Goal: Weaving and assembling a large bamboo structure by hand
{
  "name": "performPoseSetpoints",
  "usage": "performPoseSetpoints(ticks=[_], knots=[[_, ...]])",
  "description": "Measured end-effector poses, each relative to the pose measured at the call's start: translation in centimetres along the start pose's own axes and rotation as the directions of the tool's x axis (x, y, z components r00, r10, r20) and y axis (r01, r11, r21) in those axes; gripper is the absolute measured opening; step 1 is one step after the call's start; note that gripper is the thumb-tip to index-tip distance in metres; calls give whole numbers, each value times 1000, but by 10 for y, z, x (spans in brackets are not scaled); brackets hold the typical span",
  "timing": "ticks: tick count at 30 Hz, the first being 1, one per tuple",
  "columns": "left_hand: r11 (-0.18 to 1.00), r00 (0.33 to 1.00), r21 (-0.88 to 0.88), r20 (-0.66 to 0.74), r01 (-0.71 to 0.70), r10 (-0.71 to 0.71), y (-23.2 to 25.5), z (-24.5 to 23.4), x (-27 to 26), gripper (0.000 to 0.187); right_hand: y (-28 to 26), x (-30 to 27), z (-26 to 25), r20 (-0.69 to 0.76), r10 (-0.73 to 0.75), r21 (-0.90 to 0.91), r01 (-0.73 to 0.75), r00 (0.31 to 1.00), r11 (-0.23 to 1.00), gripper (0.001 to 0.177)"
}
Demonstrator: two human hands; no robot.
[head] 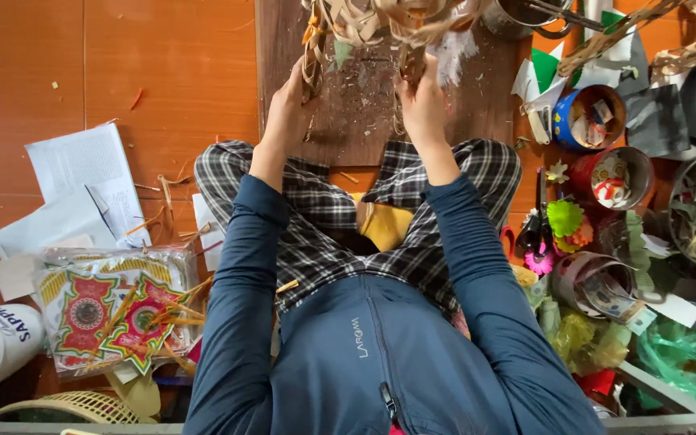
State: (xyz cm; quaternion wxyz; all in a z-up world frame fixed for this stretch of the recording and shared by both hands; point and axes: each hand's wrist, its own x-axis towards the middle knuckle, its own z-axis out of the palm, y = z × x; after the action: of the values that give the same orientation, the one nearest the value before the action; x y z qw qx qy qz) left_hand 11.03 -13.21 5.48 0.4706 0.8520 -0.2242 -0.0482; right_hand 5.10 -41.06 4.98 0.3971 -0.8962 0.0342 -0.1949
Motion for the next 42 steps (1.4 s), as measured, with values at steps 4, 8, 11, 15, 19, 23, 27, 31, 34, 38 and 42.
performPoseSetpoints(ticks=[4, 8, 11, 15, 19, 23, 27, 31, 34, 38, 42], knots=[[998, 998, 21, -46, -52, 52, -2, 3, 0, 90, -4, 2, 2, -35, 3, 9, -3, 999, 1000, 33], [994, 994, -38, -31, -106, 105, -26, 4, -7, 123, -9, -8, -7, 40, -102, 79, 98, 994, 992, 56], [993, 998, -100, -35, 54, -58, -25, -9, -43, 109, 26, -36, -11, 143, 39, 171, -64, 989, 983, 98], [976, 993, 204, -110, 73, -51, -101, 4, -100, 88, 109, -99, -18, 94, 232, 205, -247, 968, 947, 87], [967, 985, 248, -171, 51, -8, -78, 16, -106, 27, 145, -108, -10, 99, 467, 87, -475, 879, 876, 60], [744, 988, 662, -31, -94, 152, -126, 50, -104, 7, 131, -109, 5, 95, 435, -82, -429, 895, 900, 59], [671, 980, 739, -79, -64, 181, -130, 59, -100, 10, 131, -105, 7, 125, 379, -68, -373, 917, 925, 63], [539, 965, 840, -87, -63, 248, -125, 63, -97, 9, 130, -103, 8, 190, 403, -83, -394, 895, 915, 65], [657, 967, 753, -139, -36, 212, -124, 61, -93, 11, 148, -98, 17, 256, 419, -181, -383, 871, 906, 66], [736, 971, 677, -161, -22, 178, -129, 67, -90, 14, 151, -99, 16, 298, 487, -315, -397, 821, 862, 68], [762, 986, 647, -118, -12, 116, -124, 60, -90, 17, 135, -97, 14, 315, 457, -302, -369, 832, 879, 64]])
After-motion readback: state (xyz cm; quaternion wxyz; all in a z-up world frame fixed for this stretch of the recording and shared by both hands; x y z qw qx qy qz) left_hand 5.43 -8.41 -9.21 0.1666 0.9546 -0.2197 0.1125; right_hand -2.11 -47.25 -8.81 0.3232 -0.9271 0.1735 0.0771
